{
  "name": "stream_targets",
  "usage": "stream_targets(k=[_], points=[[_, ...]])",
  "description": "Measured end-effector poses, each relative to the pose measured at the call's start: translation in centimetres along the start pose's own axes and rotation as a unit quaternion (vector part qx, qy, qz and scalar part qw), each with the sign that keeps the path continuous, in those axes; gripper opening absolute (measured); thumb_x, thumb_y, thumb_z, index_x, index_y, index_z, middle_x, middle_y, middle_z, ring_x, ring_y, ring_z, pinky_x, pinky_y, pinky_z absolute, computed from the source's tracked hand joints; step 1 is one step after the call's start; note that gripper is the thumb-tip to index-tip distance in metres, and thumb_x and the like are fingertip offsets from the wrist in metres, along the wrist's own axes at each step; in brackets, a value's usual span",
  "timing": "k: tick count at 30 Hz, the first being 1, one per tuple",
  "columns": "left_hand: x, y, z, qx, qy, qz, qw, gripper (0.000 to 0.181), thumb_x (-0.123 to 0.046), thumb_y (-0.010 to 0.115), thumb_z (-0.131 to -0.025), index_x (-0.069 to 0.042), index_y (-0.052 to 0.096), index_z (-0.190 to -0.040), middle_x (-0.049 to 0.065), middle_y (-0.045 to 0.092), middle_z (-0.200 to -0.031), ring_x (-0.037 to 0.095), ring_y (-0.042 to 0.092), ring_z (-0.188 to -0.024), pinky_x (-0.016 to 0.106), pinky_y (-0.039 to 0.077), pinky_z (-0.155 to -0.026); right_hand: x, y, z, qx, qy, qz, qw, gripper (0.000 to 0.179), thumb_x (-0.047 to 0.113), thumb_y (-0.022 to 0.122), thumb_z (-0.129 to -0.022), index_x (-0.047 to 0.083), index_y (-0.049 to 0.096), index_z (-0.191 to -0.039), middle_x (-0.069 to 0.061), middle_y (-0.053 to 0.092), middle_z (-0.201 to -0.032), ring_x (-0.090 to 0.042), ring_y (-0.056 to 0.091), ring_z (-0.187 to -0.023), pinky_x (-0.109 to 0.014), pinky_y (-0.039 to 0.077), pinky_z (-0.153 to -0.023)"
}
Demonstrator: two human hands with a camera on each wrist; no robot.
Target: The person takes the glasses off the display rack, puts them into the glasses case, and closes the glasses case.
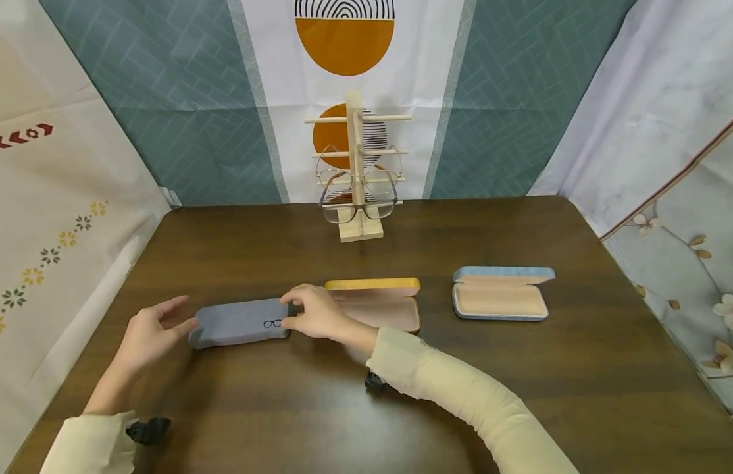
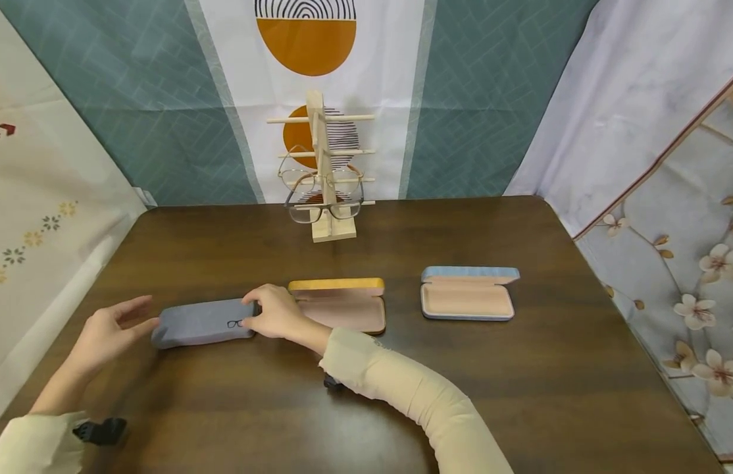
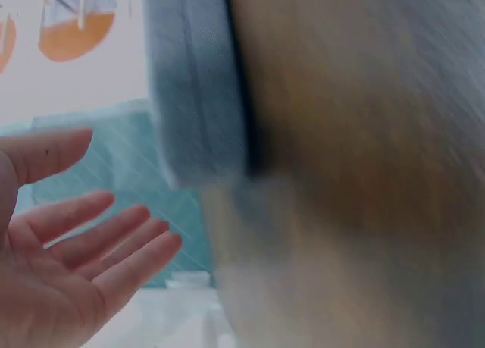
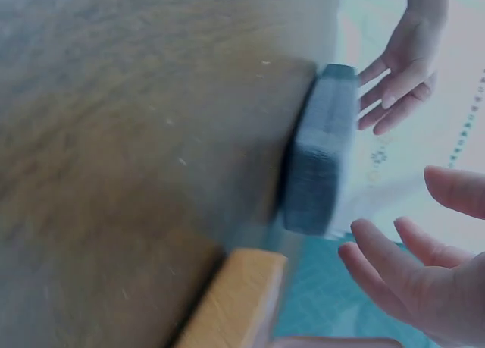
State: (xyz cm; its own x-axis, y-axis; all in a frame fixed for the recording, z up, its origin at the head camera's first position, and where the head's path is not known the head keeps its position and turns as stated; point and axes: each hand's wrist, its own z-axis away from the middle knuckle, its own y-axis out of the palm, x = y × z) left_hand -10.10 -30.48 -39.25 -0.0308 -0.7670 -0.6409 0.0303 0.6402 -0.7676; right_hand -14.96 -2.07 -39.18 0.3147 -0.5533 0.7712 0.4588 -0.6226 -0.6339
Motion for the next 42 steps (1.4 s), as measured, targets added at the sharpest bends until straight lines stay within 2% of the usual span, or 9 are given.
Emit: stream_targets(k=[2, 4, 7, 11, 16, 19, 29, 35, 42], points=[[-0.9, 0.0, 0.0, -0.038, 0.012, -0.009, 0.9992, 0.057, -0.024, 0.062, -0.088, 0.010, 0.043, -0.129, 0.033, 0.049, -0.120, 0.047, 0.051, -0.104, 0.037, 0.051, -0.072, 0.2, -0.8, 0.5, -0.003, -0.008, -0.026, 0.9996, 0.035, 0.016, 0.069, -0.082, 0.008, 0.062, -0.115, -0.004, 0.053, -0.122, -0.017, 0.056, -0.107, -0.019, 0.047, -0.076], [-1.9, 0.1, -0.1, -0.064, 0.026, -0.006, 0.9976, 0.054, -0.022, 0.062, -0.087, 0.009, 0.045, -0.128, 0.031, 0.052, -0.118, 0.046, 0.052, -0.102, 0.025, 0.050, -0.070, 0.2, -1.5, 0.8, -0.009, -0.014, -0.043, 0.9989, 0.034, 0.016, 0.068, -0.083, 0.008, 0.061, -0.115, -0.005, 0.054, -0.123, -0.018, 0.055, -0.108, -0.018, 0.047, -0.077], [-3.1, 0.6, -0.3, -0.088, 0.043, 0.007, 0.9952, 0.049, -0.021, 0.063, -0.086, 0.006, 0.049, -0.126, 0.026, 0.057, -0.113, 0.043, 0.056, -0.098, 0.005, 0.039, -0.061, 0.2, -2.4, 1.3, -0.020, -0.025, -0.050, 0.9982, 0.033, 0.016, 0.067, -0.084, 0.008, 0.061, -0.115, -0.005, 0.055, -0.122, -0.018, 0.055, -0.109, -0.019, 0.047, -0.079], [-4.6, 1.4, -0.5, -0.099, 0.062, 0.033, 0.9926, 0.044, -0.019, 0.063, -0.087, 0.004, 0.053, -0.123, 0.021, 0.060, -0.110, 0.036, 0.058, -0.096, 0.004, 0.041, -0.066, 0.1, -3.3, 1.9, -0.026, -0.034, -0.062, 0.9972, 0.032, 0.015, 0.066, -0.084, 0.008, 0.061, -0.115, -0.005, 0.058, -0.119, -0.019, 0.057, -0.106, -0.026, 0.048, -0.082], [-6.0, 2.4, -0.8, -0.109, 0.090, 0.067, 0.9877, 0.035, -0.013, 0.064, -0.085, 0.001, 0.058, -0.117, 0.017, 0.063, -0.103, 0.004, 0.058, -0.089, 0.006, 0.043, -0.071, 0.1, -4.4, 2.5, -0.037, -0.054, -0.076, 0.9950, 0.031, 0.015, 0.065, -0.084, 0.006, 0.061, -0.114, -0.007, 0.062, -0.113, -0.020, 0.060, -0.100, -0.027, 0.048, -0.081], [-6.7, 2.9, -1.0, -0.114, 0.102, 0.080, 0.9850, 0.031, -0.011, 0.065, -0.084, -0.001, 0.060, -0.113, 0.015, 0.064, -0.099, -0.007, 0.054, -0.085, 0.007, 0.043, -0.070, -0.2, -5.1, 2.9, -0.043, -0.068, -0.081, 0.9935, 0.030, 0.014, 0.065, -0.084, 0.004, 0.062, -0.113, -0.008, 0.063, -0.108, -0.019, 0.061, -0.094, -0.023, 0.048, -0.078], [-8.9, 3.9, -1.6, -0.095, 0.128, 0.135, 0.9779, 0.031, -0.008, 0.065, -0.084, -0.002, 0.060, -0.114, 0.009, 0.064, -0.096, -0.003, 0.057, -0.085, 0.012, 0.045, -0.072, -1.5, -7.4, 3.8, -0.048, -0.108, -0.140, 0.9830, 0.027, 0.011, 0.065, -0.084, 0.000, 0.063, -0.109, -0.008, 0.066, -0.095, -0.014, 0.061, -0.086, -0.030, 0.050, -0.071], [-10.0, 4.5, -2.0, -0.083, 0.145, 0.160, 0.9729, 0.030, -0.006, 0.064, -0.084, 0.000, 0.059, -0.113, 0.010, 0.064, -0.095, -0.001, 0.059, -0.083, 0.014, 0.046, -0.073, -2.1, -8.4, 4.3, -0.042, -0.145, -0.149, 0.9772, 0.028, 0.004, 0.065, -0.083, -0.005, 0.061, -0.109, -0.018, 0.064, -0.097, -0.018, 0.061, -0.088, -0.031, 0.050, -0.079], [-11.1, 5.1, -2.5, -0.081, 0.166, 0.202, 0.9620, 0.031, -0.001, 0.065, -0.082, 0.002, 0.059, -0.112, 0.013, 0.064, -0.094, 0.003, 0.060, -0.083, 0.016, 0.048, -0.071, -2.7, -9.6, 4.9, -0.059, -0.146, -0.143, 0.9771, 0.026, 0.004, 0.064, -0.083, -0.005, 0.062, -0.108, -0.019, 0.065, -0.096, -0.018, 0.061, -0.086, -0.027, 0.048, -0.070]])
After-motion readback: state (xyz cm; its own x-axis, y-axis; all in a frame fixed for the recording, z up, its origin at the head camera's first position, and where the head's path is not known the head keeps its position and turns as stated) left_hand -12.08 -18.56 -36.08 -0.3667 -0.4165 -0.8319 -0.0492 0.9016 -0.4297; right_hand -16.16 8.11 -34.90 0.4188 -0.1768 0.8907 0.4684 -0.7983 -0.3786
